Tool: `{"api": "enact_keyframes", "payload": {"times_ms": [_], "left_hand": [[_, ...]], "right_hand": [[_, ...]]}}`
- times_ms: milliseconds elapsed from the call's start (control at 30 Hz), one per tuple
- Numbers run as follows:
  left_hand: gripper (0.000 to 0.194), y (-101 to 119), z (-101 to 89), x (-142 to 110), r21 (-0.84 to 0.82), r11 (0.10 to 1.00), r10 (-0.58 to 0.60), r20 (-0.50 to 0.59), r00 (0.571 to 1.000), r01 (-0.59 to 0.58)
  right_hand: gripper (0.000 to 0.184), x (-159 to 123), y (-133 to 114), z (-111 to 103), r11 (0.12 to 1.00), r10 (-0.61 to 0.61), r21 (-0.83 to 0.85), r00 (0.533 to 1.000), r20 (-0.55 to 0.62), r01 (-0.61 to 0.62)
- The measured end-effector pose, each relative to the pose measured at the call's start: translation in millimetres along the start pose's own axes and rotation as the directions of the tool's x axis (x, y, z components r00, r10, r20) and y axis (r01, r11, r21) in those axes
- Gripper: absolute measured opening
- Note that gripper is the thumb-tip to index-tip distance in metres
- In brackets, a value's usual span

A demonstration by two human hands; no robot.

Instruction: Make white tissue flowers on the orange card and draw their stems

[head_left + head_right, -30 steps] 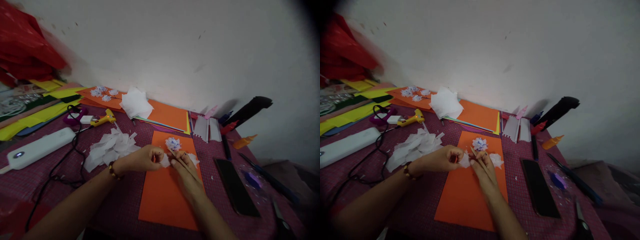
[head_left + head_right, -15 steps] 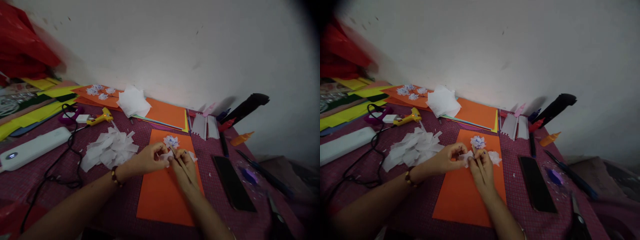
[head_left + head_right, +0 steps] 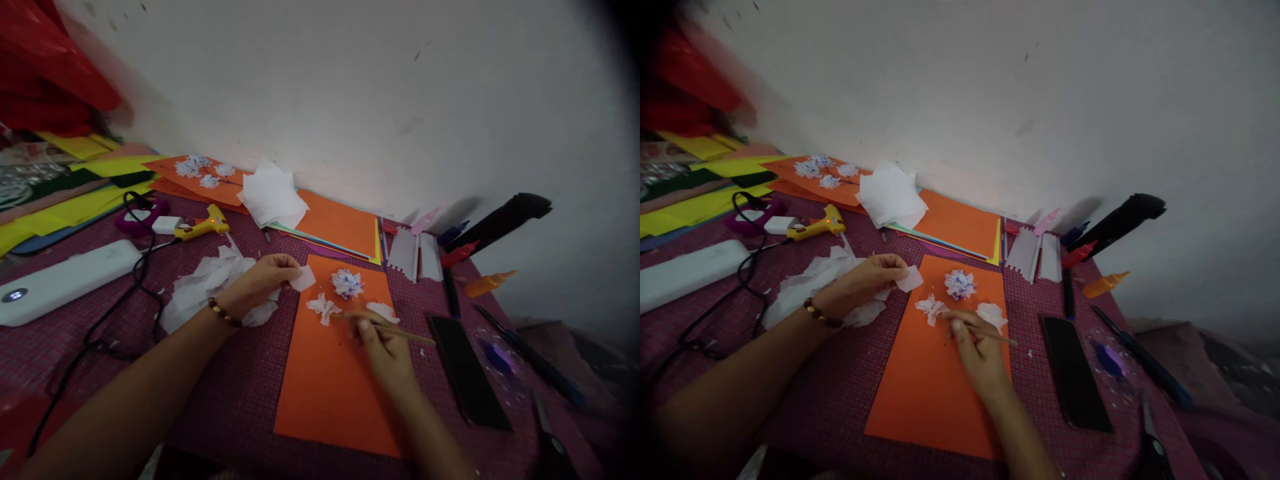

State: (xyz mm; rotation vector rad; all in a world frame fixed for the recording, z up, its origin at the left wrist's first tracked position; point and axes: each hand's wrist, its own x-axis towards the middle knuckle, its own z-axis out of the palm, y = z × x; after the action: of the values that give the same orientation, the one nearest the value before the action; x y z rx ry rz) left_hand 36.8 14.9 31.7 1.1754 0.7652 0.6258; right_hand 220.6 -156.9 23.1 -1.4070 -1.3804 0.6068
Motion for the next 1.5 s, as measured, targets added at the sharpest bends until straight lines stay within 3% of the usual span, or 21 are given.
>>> {"api": "enact_keyframes", "payload": {"times_ms": [100, 200, 533, 733, 967, 1267, 1500], "left_hand": [[0.014, -4.0, 2.5, 0.9, 0.126, 0.992, 0.014, 0.022, 1.000, -0.016], [0.015, -3.5, 2.9, 0.6, 0.225, 0.973, 0.040, 0.073, 0.997, -0.055], [0.007, -8.2, 3.9, 1.4, 0.374, 0.923, 0.012, 0.212, 0.977, -0.092], [0.007, -5.8, 6.6, -1.2, 0.398, 0.914, -0.014, 0.227, 0.974, -0.079], [0.006, -11.6, 3.3, 1.4, 0.428, 0.897, -0.009, 0.268, 0.963, -0.111], [0.006, -12.4, 3.7, 1.9, 0.460, 0.878, 0.007, 0.258, 0.966, -0.129], [0.005, -12.0, 5.8, 1.9, 0.510, 0.835, 0.045, 0.309, 0.950, -0.205]], "right_hand": [[0.020, -2.3, -2.9, 6.4, 0.987, -0.077, -0.131, 0.990, 0.120, 0.092], [0.020, -2.1, -3.1, 9.2, 0.959, -0.097, -0.248, 0.982, 0.162, 0.136], [0.021, 5.9, 5.3, 3.6, 0.925, -0.094, -0.357, 0.989, 0.116, 0.130], [0.022, 7.2, 7.3, -0.7, 0.956, -0.018, -0.294, 1.000, -0.015, 0.013], [0.025, 8.6, 6.9, 0.1, 0.966, 0.022, -0.256, 1.000, -0.010, -0.023], [0.023, 8.7, 13.7, 12.5, 0.975, 0.190, 0.111, 0.981, 0.050, -0.194], [0.019, 8.3, 12.5, 14.9, 0.977, 0.173, 0.122, 0.984, 0.042, -0.177]]}}
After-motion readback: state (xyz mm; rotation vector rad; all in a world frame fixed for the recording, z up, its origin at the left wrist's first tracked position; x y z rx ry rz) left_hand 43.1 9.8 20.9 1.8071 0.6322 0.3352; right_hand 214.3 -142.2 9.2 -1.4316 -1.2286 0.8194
